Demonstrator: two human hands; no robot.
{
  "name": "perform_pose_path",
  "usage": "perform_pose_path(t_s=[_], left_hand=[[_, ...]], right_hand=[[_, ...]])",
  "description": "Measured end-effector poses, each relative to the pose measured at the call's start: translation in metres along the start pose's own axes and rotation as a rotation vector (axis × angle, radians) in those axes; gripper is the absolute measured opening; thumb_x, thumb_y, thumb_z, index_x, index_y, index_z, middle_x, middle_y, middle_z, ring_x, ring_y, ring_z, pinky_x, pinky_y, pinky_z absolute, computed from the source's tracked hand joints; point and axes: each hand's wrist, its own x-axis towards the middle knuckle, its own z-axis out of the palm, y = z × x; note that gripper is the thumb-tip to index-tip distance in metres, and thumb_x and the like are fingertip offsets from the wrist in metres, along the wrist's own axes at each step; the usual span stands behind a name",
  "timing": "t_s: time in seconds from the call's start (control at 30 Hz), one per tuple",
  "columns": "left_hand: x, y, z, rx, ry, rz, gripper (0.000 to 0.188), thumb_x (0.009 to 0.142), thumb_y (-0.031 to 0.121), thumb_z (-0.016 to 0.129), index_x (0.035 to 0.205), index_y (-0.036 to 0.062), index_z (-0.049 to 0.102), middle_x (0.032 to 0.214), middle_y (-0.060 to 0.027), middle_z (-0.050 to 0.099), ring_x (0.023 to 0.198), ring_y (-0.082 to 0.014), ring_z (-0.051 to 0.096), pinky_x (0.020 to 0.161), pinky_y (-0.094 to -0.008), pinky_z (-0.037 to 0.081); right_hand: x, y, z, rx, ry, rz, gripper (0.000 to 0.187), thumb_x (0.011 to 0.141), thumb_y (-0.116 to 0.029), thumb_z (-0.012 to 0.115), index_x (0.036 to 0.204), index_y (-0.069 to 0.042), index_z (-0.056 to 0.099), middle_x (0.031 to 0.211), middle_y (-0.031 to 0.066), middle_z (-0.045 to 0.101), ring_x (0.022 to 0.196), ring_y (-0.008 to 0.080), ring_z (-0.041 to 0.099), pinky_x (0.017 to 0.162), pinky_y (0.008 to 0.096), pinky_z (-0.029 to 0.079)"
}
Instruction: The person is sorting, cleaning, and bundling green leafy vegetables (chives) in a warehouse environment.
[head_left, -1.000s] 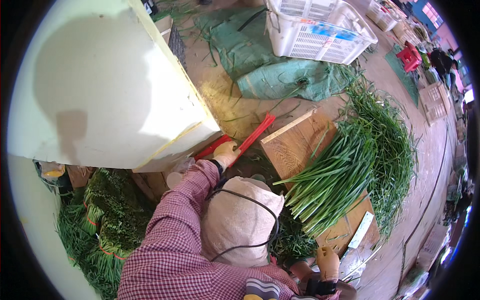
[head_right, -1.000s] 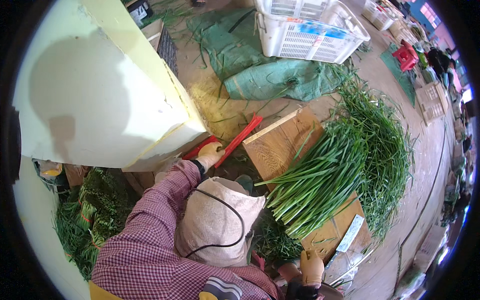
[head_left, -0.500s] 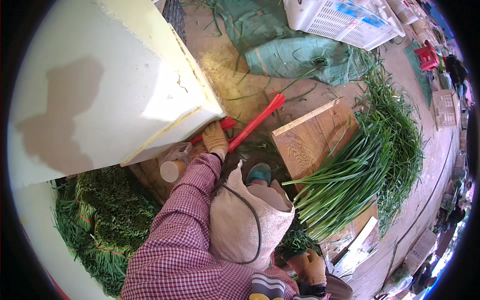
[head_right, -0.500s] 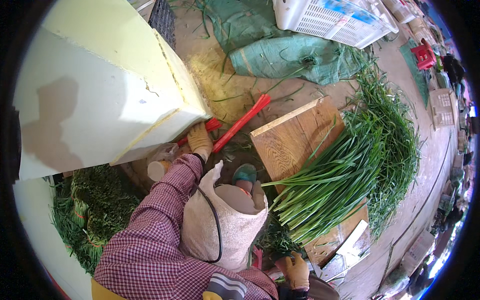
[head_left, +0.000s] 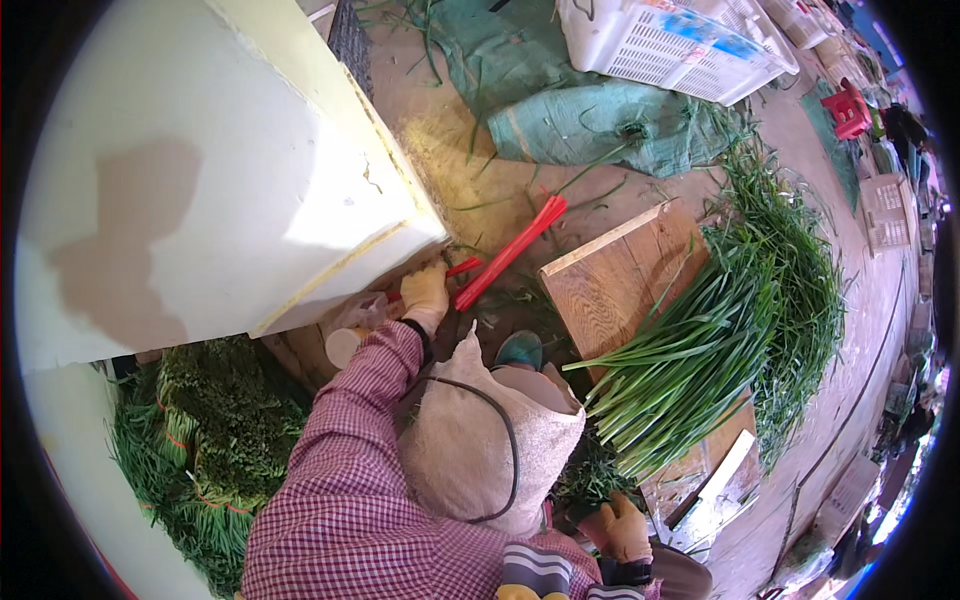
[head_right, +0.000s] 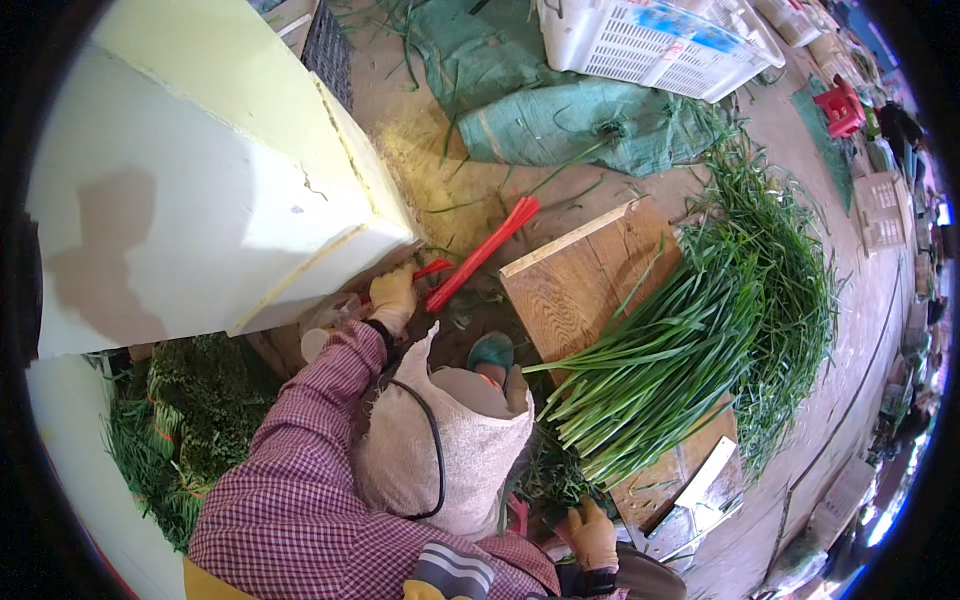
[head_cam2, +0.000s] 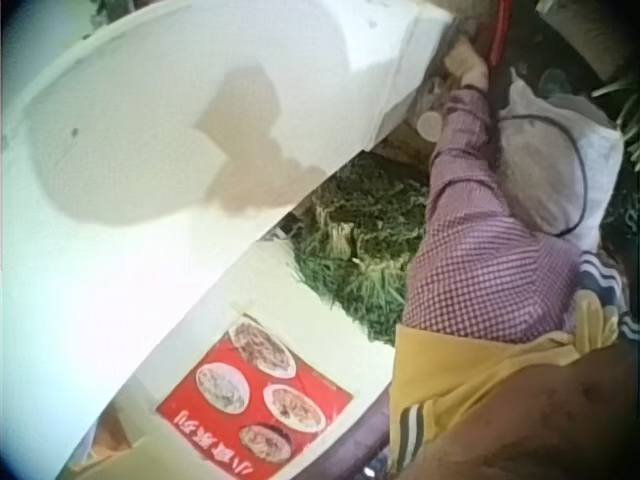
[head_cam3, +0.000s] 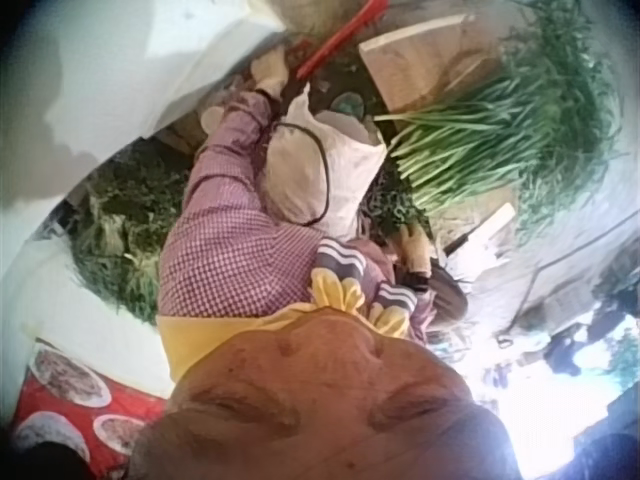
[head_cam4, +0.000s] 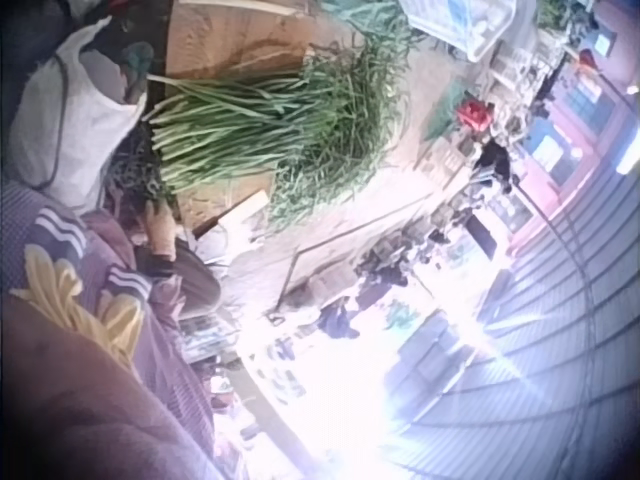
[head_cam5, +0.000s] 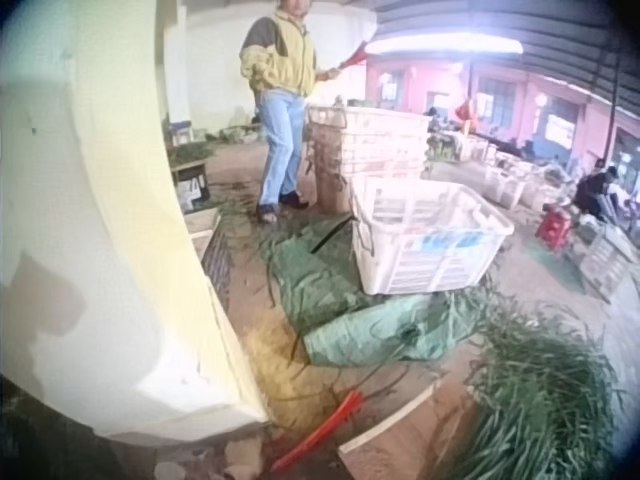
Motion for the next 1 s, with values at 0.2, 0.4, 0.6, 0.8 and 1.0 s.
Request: perform_pose_path(t_s=[0.2, 0.4, 0.6, 0.8, 1.0], left_hand=[[-0.025, 0.033, -0.120, -0.374, 0.372, 0.302, 0.016, 0.088, 0.021, 0.067, 0.100, 0.0097, 0.069, 0.083, -0.0139, 0.071, 0.078, -0.0375, 0.068, 0.068, -0.0481, 0.052], [-0.005, 0.081, -0.267, -1.089, 0.476, 0.310, 0.019, 0.094, 0.022, 0.073, 0.102, 0.0053, 0.070, 0.082, -0.0066, 0.070, 0.068, -0.0145, 0.062, 0.065, -0.0307, 0.049], [0.045, 0.110, -0.355, -1.908, 0.297, 0.172, 0.017, 0.100, 0.015, 0.066, 0.114, 0.0057, 0.064, 0.112, -0.0102, 0.071, 0.106, -0.0179, 0.067, 0.096, -0.0343, 0.052], [0.113, 0.109, -0.342, -2.052, 0.420, 0.232, 0.024, 0.100, 0.018, 0.066, 0.120, 0.0056, 0.060, 0.119, -0.0118, 0.070, 0.107, -0.0238, 0.068, 0.098, -0.0439, 0.053], [0.240, 0.023, -0.368, 0.634, 0.895, 0.578, 0.047, 0.101, 0.011, 0.043, 0.148, 0.0063, 0.048, 0.151, -0.0173, 0.049, 0.134, -0.0333, 0.053, 0.111, -0.0395, 0.045]], right_hand=[[-0.004, 0.003, 0.000, 0.031, 0.030, -0.002, 0.042, 0.093, -0.025, 0.066, 0.127, -0.001, 0.065, 0.106, 0.0229, 0.073, 0.099, 0.0362, 0.072, 0.087, 0.0411, 0.056], [-0.011, 0.000, -0.001, 0.026, 0.072, -0.030, 0.041, 0.093, -0.027, 0.065, 0.125, -0.001, 0.066, 0.108, 0.0233, 0.073, 0.103, 0.0377, 0.071, 0.090, 0.0419, 0.055], [-0.022, 0.004, -0.008, 0.048, 0.113, -0.059, 0.043, 0.091, -0.033, 0.065, 0.125, -0.006, 0.065, 0.105, 0.0213, 0.073, 0.100, 0.0411, 0.069, 0.086, 0.0474, 0.055], [-0.068, 0.009, -0.046, 0.044, 0.370, -0.109, 0.040, 0.088, -0.026, 0.069, 0.122, -0.005, 0.066, 0.099, 0.0214, 0.073, 0.093, 0.0419, 0.070, 0.081, 0.0496, 0.055], [-0.169, 0.063, -0.094, 0.143, 0.998, 0.023, 0.032, 0.092, -0.009, 0.068, 0.123, -0.005, 0.068, 0.093, 0.0181, 0.069, 0.082, 0.0335, 0.066, 0.073, 0.0418, 0.052]])
